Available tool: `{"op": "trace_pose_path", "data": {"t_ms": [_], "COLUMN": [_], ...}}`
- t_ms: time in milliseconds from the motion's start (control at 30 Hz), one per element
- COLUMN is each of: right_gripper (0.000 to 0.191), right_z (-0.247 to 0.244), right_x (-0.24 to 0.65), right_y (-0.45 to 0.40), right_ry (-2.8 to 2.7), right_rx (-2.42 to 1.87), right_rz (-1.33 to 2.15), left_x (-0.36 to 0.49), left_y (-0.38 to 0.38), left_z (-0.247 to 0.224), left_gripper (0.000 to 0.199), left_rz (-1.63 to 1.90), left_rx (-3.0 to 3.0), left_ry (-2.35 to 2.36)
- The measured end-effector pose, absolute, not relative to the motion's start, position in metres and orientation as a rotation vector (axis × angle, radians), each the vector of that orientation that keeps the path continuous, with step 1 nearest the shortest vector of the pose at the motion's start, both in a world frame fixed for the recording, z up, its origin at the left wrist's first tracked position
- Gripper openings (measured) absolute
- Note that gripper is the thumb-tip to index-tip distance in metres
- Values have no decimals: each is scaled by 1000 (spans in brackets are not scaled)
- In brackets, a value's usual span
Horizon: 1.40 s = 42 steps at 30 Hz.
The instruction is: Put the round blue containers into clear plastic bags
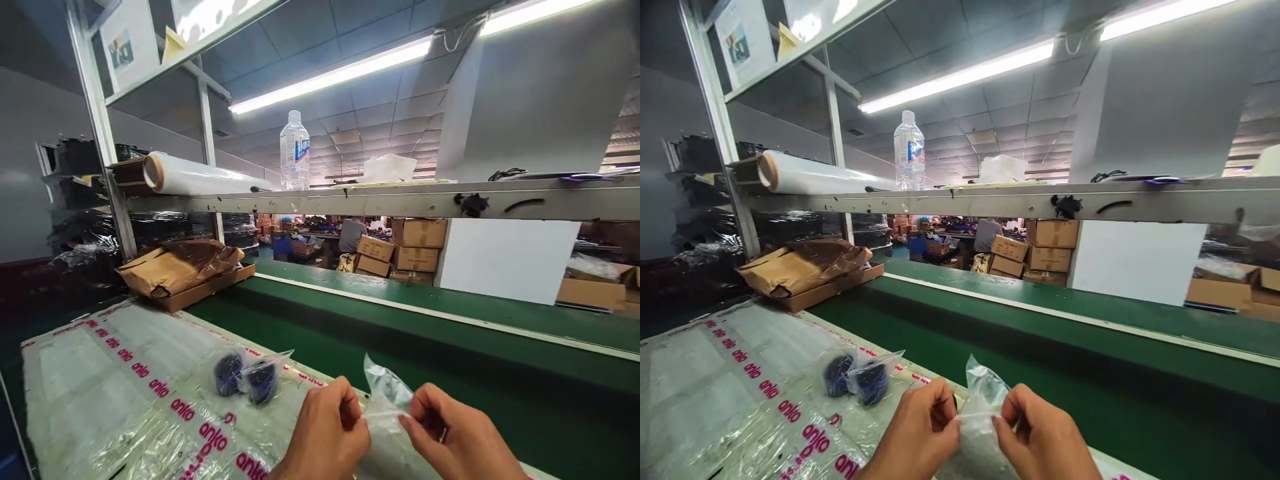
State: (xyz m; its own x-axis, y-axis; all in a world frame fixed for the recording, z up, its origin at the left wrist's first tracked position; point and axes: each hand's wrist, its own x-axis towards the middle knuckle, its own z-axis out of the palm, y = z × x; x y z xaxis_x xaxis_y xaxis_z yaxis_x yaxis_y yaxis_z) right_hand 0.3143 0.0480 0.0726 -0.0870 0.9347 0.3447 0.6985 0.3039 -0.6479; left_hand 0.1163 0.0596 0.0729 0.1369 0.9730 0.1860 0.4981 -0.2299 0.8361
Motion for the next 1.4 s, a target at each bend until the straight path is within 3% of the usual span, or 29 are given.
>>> {"op": "trace_pose_path", "data": {"t_ms": [133,200,300,533,733,1000,1200,1400], "right_gripper": [15,22,28,22,26,35,18,17], "right_z": [65,63,62,61,61,10,-12,-8], "right_x": [293,288,285,262,245,268,272,286], "right_y": [67,76,84,92,112,131,116,109], "right_ry": [-2021,-2067,-2144,-2032,-1893,-2123,-2144,-2317], "right_rx": [-1144,-983,-951,-1260,-1409,-1249,-1417,-1031], "right_rz": [-363,-689,-919,-594,192,30,88,-120], "left_x": [97,93,89,84,80,74,57,45], "left_y": [58,57,56,71,90,105,95,91], "left_z": [91,100,104,92,88,54,42,31], "left_gripper": [17,20,25,34,28,26,11,21], "left_rz": [820,646,433,321,304,324,500,625], "left_rx": [2199,2305,2424,2567,2558,2617,2636,2847], "left_ry": [1705,1833,1940,2110,2155,2005,1863,1614]}}
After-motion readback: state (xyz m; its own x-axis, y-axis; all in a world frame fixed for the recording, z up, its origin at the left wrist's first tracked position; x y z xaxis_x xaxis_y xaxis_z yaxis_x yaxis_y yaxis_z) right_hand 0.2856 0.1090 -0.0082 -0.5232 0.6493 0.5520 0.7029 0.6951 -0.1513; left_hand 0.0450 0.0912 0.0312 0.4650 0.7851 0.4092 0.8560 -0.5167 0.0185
